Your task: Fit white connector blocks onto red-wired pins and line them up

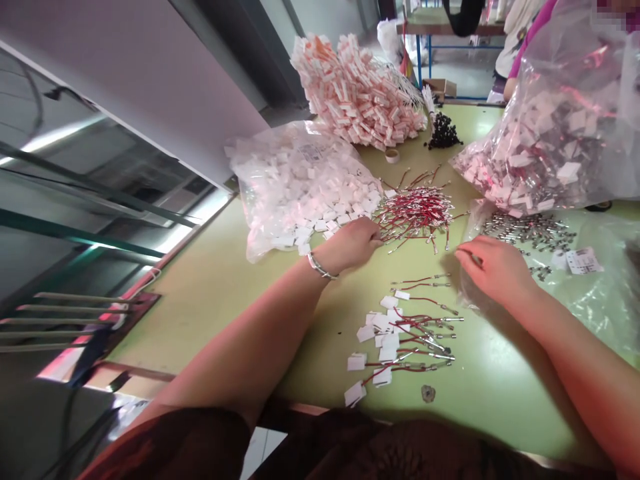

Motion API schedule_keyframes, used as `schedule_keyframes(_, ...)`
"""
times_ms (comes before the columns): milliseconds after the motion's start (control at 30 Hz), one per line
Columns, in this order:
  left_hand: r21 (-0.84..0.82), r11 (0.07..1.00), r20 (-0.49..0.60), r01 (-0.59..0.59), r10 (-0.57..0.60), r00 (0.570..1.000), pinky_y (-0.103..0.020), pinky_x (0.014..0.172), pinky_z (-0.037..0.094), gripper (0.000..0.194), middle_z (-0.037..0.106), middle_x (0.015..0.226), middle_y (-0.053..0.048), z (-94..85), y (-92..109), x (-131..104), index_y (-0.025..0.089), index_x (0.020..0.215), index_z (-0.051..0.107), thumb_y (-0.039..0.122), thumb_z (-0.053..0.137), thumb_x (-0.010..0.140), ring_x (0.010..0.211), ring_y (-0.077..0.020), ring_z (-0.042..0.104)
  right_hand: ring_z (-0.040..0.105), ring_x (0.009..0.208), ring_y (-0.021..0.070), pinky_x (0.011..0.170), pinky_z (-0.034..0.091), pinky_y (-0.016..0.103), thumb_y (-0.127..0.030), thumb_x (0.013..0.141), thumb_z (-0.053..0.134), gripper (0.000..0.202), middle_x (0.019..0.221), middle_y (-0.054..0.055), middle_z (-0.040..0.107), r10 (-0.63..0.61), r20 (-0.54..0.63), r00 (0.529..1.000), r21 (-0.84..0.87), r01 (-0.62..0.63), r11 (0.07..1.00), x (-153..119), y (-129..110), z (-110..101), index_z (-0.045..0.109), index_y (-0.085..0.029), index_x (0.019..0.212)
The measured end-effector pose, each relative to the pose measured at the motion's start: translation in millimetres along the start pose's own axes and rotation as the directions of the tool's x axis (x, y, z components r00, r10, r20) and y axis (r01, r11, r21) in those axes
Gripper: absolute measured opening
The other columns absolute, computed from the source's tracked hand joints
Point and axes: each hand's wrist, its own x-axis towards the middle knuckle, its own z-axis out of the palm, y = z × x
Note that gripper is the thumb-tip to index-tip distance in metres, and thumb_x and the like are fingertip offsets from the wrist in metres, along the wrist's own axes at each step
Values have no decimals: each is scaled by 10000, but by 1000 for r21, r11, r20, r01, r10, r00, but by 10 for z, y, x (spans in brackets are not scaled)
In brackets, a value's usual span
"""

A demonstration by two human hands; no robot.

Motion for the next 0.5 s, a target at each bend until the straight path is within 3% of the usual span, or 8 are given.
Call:
schedule_keyframes(67, -35, 999, -34, -23, 22, 999, -323, 697, 478, 142, 596, 795, -95, -48, -23, 9, 157, 696, 589, 194, 495, 795, 752, -211, 563, 633, 743, 203, 672, 462, 331, -338, 892, 472, 270, 831, 53, 699, 35, -59, 998, 0, -35, 999, 18, 128, -75, 720, -230, 886)
schedule_keyframes(167, -137, 988, -168, -69, 45, 985, -344, 763, 468, 139, 588, 834, -94, -158, -20, -1, 168, 715, 578, 160, 457, 783, 827, -224, 555, 637, 734, 221, 653, 454, 336, -334, 876, 486, 261, 840, 68, 705, 79, -110, 991, -44, -84, 996, 36, 326, -164, 718, -216, 863)
schedule_keyframes(267, -297, 953, -245, -58, -18, 969, -342, 743, 458, 131, 590, 807, -76, -197, 26, -5, 175, 742, 549, 158, 427, 788, 781, -205, 544, 632, 732, 235, 649, 446, 343, -337, 871, 480, 262, 853, 76, 709, 114, -116, 987, -122, -128, 984, 56, 476, -220, 715, -222, 849)
schedule_keyframes(433, -662, 744, -117, 94, -226, 967, -283, 614, 425, 201, 588, 724, -25, -33, 127, 78, 169, 884, 545, 138, 402, 747, 644, -156, 515, 610, 686, 202, 602, 410, 306, -335, 845, 493, 237, 853, 53, 704, 213, 23, 977, -213, -204, 955, 85, 495, -202, 701, -223, 861)
schedule_keyframes(500, -714, 688, -78, 126, -257, 963, -267, 584, 399, 212, 557, 677, -4, 23, 181, 100, 168, 885, 563, 151, 417, 733, 610, -143, 490, 594, 665, 192, 561, 372, 295, -371, 835, 515, 229, 856, 58, 692, 249, 95, 964, -318, -207, 925, 85, 419, -153, 684, -218, 821)
